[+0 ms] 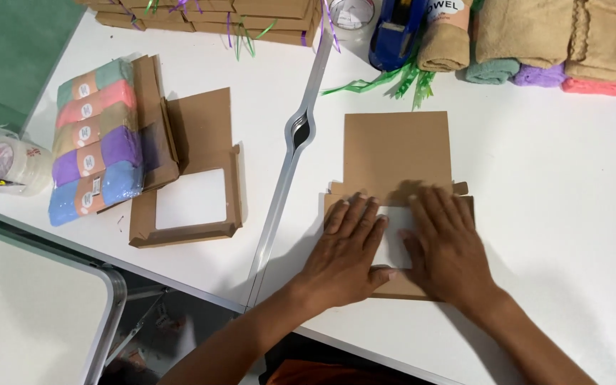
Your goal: Tying a decorative ribbon on a small gift box and then folding cardboard box flats.
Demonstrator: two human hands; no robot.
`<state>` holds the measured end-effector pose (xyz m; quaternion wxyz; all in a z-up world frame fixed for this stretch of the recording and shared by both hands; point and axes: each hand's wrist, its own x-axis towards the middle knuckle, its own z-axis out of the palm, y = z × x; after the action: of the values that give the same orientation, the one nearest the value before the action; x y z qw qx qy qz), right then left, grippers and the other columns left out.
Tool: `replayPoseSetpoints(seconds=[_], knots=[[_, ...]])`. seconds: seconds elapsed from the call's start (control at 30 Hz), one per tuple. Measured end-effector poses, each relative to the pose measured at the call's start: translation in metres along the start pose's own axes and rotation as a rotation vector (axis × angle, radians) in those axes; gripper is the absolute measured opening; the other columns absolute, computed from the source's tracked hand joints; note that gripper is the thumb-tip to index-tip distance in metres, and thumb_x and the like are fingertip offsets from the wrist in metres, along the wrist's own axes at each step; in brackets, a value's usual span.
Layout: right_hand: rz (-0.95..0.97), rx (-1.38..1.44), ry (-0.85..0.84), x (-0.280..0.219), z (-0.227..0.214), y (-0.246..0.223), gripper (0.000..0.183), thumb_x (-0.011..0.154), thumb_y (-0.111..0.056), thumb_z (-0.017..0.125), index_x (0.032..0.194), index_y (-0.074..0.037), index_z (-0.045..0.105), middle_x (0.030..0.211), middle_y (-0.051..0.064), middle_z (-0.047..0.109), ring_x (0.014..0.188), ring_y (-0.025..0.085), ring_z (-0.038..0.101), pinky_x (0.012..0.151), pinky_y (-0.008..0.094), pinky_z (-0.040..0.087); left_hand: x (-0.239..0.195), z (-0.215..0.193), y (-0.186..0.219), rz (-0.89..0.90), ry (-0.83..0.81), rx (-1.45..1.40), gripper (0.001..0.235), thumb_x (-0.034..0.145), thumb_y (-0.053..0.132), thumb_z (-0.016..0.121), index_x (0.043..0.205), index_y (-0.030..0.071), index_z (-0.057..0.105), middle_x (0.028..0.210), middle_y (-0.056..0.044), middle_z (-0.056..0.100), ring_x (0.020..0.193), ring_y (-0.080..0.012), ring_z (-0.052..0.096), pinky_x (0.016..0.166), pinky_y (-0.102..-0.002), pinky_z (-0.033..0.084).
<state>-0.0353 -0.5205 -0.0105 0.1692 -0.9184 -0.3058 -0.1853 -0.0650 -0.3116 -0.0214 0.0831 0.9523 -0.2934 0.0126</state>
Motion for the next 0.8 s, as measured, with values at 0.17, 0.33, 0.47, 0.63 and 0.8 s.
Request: replayPoseSetpoints(seconds=[0.17, 0.33, 0.47, 0.63, 0.8], knots=[[0.07, -0.163, -0.018, -0.002, 0.003, 0.007, 0.065, 0.102, -0.046, 0.053, 0.14, 0.007, 0.058, 0.147, 0.028, 0.057, 0.141, 0.045, 0.051, 0.121, 0.054, 0.035, 0.004, -0.032, -0.013, -0.086, -0.095, -0.198, 0.101, 0.089, 0.079, 0.039, 0.156, 0.003, 0.037, 0.168, -0.03, 0.016, 0.158, -0.0449, 0.001, 0.127, -0.056, -0.006], [0.25, -0.254, -0.167, -0.01, 0.006, 0.012, 0.087, 0.101, -0.066, 0.042, 0.146, 0.008, 0.055, 0.151, 0.031, 0.054, 0.15, 0.046, 0.042, 0.128, 0.052, 0.021, 0.008, -0.042, -0.017, -0.158, -0.194, -0.246, 0.111, 0.082, 0.087, 0.042, 0.159, 0.007, 0.037, 0.167, -0.031, 0.016, 0.157, -0.0476, 0.001, 0.125, -0.057, -0.008], [0.207, -0.149, -0.135, -0.019, 0.011, 0.017, 0.103, 0.095, -0.074, 0.048, 0.155, 0.009, 0.039, 0.162, 0.032, 0.037, 0.154, 0.047, 0.03, 0.126, 0.06, 0.022, -0.005, -0.026, -0.025, -0.067, -0.145, -0.216, 0.131, 0.069, 0.097, 0.048, 0.163, 0.01, 0.018, 0.17, -0.029, 0.002, 0.159, -0.0467, -0.008, 0.129, -0.057, -0.008], [0.095, -0.216, -0.126, -0.008, -0.013, 0.013, 0.124, 0.073, -0.091, 0.052, 0.143, 0.012, 0.056, 0.154, 0.032, 0.054, 0.146, 0.047, 0.048, 0.118, 0.064, 0.033, -0.009, -0.016, -0.027, -0.02, -0.053, -0.117, 0.139, 0.069, 0.101, 0.054, 0.165, 0.011, 0.011, 0.171, -0.029, -0.003, 0.159, -0.0463, -0.01, 0.131, -0.057, -0.004], [0.012, -0.182, -0.175, -0.006, -0.022, 0.003, 0.147, 0.054, -0.105, 0.053, 0.144, 0.011, 0.057, 0.157, 0.028, 0.051, 0.148, 0.048, 0.044, 0.122, 0.061, 0.029, -0.007, -0.02, -0.025, -0.034, -0.092, -0.091, 0.141, 0.07, 0.101, 0.063, 0.166, 0.012, 0.01, 0.17, -0.029, -0.005, 0.158, -0.0456, -0.012, 0.131, -0.056, -0.007]])
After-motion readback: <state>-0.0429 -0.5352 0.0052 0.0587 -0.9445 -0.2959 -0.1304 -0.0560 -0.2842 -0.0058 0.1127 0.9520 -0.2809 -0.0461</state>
